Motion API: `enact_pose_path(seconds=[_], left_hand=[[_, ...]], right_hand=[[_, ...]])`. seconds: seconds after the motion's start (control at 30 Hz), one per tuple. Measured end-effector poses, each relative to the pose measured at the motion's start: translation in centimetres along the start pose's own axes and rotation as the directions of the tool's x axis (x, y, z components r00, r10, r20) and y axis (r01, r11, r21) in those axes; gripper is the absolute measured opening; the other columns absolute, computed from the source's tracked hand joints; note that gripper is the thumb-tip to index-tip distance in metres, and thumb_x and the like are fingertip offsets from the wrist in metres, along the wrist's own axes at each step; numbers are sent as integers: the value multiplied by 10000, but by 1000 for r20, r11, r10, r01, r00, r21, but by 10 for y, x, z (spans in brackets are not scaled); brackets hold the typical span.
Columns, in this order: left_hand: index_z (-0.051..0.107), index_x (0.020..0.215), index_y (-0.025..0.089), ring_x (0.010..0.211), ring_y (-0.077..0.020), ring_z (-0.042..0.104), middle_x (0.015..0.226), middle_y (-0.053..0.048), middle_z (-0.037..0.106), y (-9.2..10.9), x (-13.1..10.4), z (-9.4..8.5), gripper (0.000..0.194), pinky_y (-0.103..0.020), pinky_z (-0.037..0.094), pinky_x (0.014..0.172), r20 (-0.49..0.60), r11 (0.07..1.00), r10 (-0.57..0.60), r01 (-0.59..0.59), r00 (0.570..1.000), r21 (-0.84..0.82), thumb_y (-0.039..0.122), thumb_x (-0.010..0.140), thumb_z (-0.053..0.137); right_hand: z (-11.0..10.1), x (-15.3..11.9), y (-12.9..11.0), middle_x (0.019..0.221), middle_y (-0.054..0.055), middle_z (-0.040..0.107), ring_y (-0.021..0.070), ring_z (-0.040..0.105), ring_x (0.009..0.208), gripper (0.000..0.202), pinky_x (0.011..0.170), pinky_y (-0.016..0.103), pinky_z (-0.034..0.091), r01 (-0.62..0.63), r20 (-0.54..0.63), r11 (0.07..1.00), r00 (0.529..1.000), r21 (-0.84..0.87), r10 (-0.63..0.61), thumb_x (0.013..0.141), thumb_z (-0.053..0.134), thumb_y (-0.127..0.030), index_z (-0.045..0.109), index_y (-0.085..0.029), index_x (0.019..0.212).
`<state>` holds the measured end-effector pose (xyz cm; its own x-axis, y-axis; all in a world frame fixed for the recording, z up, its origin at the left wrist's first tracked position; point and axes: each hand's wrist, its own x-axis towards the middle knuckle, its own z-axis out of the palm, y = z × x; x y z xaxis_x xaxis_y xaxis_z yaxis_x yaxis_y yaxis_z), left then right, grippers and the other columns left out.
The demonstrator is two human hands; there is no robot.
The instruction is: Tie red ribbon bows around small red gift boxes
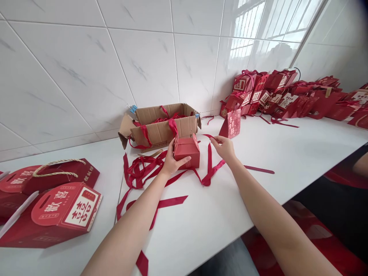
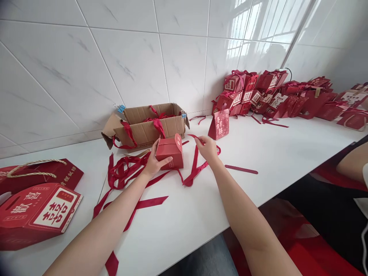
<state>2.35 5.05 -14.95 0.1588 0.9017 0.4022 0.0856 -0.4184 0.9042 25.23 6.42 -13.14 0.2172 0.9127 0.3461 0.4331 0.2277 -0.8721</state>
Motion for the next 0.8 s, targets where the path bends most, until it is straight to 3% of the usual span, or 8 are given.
enact_pose_path(seconds=[0.1, 0.2, 0.37, 0.63, 0.8], left_hand=[[230, 1436, 280, 1277, -287, 437, 1426, -113, 404, -4, 0, -2, 979, -472, 392, 1049, 16, 1000, 1, -1, 1000, 19, 372, 636, 786], [219, 1439, 268, 1278, -294, 438, 1427, -125, 406, -6, -1, -4, 988, -475, 389, 1049, 77, 1000, -10, 8, 997, 22, 369, 639, 789], [242, 1433, 256, 1257, -304, 459, 1406, -134, 433, -4, -2, -3, 976, -467, 420, 1016, 120, 1000, -20, 20, 993, 0, 374, 635, 792], [252, 1429, 237, 1264, -304, 453, 1399, -142, 439, -3, -2, -3, 981, -463, 415, 1021, 117, 999, -33, 34, 993, -5, 366, 624, 798], [267, 1427, 257, 1267, -300, 449, 1400, -128, 441, -6, -2, -3, 963, -472, 393, 1040, 119, 1000, -7, 8, 993, -7, 352, 628, 797]], right_hand=[[-6, -1, -11, 536, -19, 416, 125, 397, 521, 314, 530, 286, 356, -56, 73, 982, 996, 180, 44, 772, 553, -465, 526, -199, 609], [-14, -3, -22, 500, -60, 233, 95, 262, 456, 393, 473, 276, 307, -113, 209, 924, 977, 366, 37, 778, 547, -420, 340, -220, 511], [-20, -11, -35, 490, -64, 182, 73, 201, 460, 438, 454, 260, 225, -284, 411, 720, 911, 634, -2, 723, 600, -242, 251, -201, 461], [-14, -10, -35, 498, -66, 183, 74, 191, 464, 423, 455, 269, 161, -281, 298, 674, 950, 683, 95, 723, 621, -216, 286, -198, 466], [-15, -11, -36, 495, -65, 193, 78, 210, 469, 421, 456, 265, 173, -297, 313, 675, 944, 675, 101, 712, 624, -207, 282, -201, 466]])
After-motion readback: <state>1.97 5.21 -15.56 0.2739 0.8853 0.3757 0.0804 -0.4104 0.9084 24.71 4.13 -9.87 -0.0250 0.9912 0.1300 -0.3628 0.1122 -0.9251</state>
